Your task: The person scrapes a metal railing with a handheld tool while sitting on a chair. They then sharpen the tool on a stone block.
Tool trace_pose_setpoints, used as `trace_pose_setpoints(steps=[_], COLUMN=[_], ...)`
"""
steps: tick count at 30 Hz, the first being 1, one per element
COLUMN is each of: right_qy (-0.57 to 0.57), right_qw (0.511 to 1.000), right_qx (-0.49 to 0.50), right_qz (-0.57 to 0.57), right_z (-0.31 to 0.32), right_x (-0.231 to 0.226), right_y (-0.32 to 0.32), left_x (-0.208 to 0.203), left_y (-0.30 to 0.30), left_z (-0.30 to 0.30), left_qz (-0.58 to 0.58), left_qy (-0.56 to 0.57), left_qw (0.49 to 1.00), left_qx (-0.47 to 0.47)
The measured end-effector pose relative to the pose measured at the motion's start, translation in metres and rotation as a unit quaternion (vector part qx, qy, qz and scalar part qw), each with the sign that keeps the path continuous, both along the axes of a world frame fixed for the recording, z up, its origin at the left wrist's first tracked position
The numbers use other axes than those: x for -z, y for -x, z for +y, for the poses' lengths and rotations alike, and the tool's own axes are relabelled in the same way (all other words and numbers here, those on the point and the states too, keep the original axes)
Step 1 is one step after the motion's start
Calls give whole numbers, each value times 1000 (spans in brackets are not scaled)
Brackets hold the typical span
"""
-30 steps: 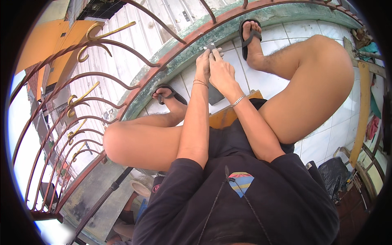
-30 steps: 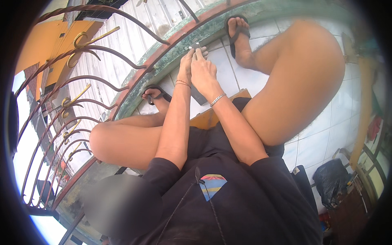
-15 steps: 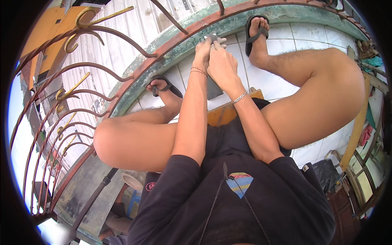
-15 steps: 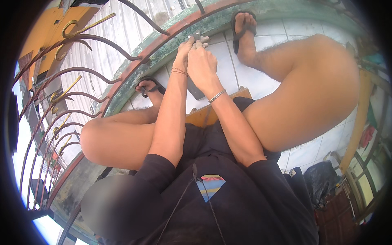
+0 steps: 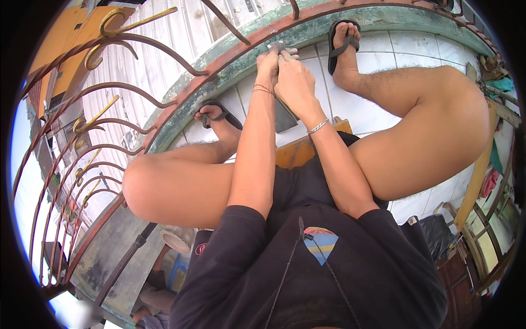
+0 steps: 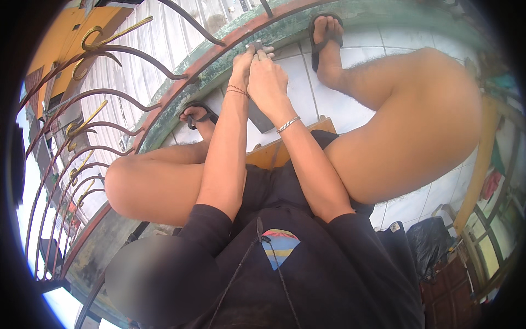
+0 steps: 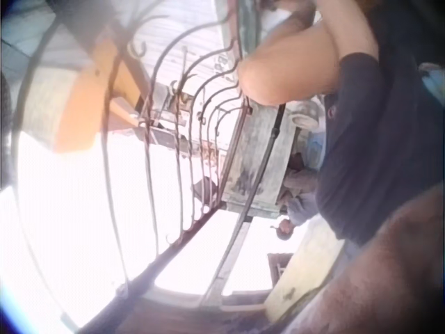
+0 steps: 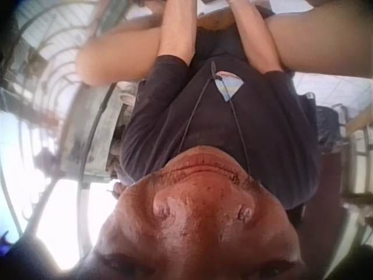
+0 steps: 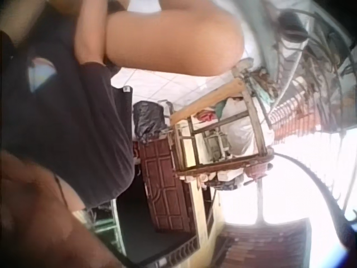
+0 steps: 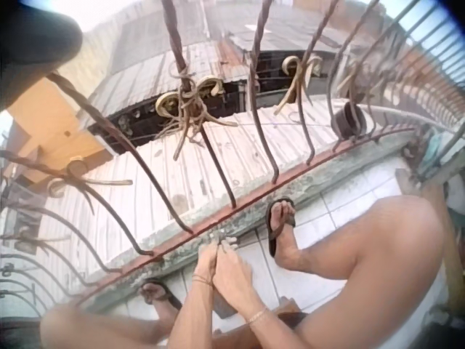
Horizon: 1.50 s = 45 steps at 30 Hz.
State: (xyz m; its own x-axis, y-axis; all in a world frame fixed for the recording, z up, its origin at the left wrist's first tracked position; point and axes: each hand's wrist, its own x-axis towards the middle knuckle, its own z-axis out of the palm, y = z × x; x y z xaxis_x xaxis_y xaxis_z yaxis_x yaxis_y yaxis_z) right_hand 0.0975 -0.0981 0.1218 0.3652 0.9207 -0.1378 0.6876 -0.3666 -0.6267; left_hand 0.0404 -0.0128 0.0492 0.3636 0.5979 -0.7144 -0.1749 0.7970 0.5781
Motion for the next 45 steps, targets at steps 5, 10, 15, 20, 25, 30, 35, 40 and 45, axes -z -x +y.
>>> trace_pose_setpoints(steps=[5, 10, 15, 20, 25, 30, 35, 40, 45], right_qy=[-1, -29, -55, -116, -151, -134, -119, -157, -175], right_qw=[1000, 999, 998, 990, 984, 985, 984, 982, 978], right_qx=[-10, -24, -12, 36, 49, 93, 119, 96, 101], right_qz=[2, 8, 35, 76, 76, 56, 59, 43, 45], right_z=[-4, 6, 0, -2, -2, 6, 10, 5, 11], right_x=[3, 10, 3, -16, 2, -1, 0, 7, 7], right_y=[-2, -5, -7, -9, 1, 3, 14, 16, 15], left_x=[10, 8, 6, 2, -1, 16, 9, 12, 5], left_y=[0, 4, 3, 5, 6, 16, 21, 13, 23], left_z=[-11, 6, -17, -7, -22, -14, -16, -15, -11], left_qz=[43, -7, -185, -133, -176, -313, -241, -76, -208], left_qy=[-21, 12, 74, 14, 71, 96, 50, 40, 29], left_qw=[999, 1000, 980, 991, 981, 945, 968, 996, 978], left_qx=[11, 23, -7, 29, -27, 10, -37, 3, -5])
